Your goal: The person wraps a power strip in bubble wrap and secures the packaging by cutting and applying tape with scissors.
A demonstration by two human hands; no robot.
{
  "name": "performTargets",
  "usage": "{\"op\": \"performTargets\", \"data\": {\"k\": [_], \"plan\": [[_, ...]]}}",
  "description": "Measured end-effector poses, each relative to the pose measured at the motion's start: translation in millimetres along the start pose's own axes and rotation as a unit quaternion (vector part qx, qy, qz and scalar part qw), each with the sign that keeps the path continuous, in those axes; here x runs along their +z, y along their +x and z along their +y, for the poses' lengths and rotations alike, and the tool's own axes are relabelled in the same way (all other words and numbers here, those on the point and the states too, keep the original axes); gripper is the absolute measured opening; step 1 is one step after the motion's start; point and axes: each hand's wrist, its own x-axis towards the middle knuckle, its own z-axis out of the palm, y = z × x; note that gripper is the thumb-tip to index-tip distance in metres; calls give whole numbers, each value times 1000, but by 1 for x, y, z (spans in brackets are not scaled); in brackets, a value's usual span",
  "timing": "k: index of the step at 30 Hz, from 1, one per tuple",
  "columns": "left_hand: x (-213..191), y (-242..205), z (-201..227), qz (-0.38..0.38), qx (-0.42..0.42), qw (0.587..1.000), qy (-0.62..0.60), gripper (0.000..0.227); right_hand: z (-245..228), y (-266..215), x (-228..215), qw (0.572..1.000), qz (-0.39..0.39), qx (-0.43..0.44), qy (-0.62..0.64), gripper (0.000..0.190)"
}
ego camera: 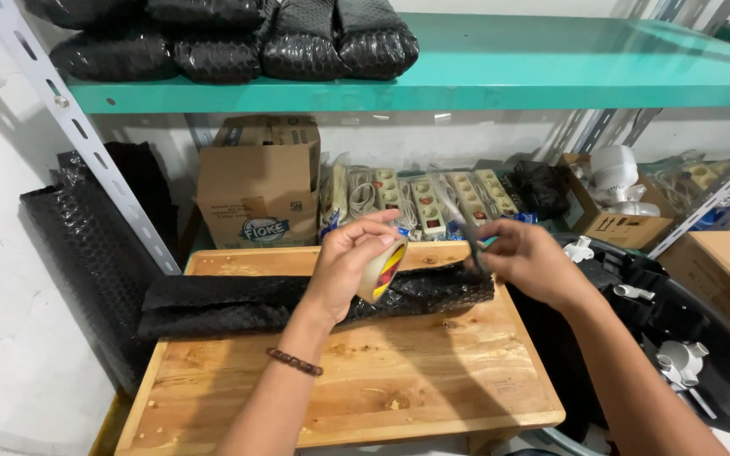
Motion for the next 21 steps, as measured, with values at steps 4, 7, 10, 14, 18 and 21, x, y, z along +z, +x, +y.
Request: {"op": "performTargets", "data": {"k": [4,7,10,14,18,21], "plan": [[20,2,-3,28,-10,999,36,18,76,52,-33,927,89,92,-352,51],[35,9,-13,53,-6,998,35,20,135,79,-41,859,102,160,-475,50],[52,15,-17,57,-6,998,25,20,174,88,-35,835,79,192,-509,54],[63,27,-32,79,9,997,11,19,195,86,-22,847,29,184,-499,49],[74,32,-44,78,7,997,28,17,193,81,-8,842,-23,181,-507,52],[82,34,-49,84,7,996,37,18,187,83,-10,824,-33,211,-525,53]]}}
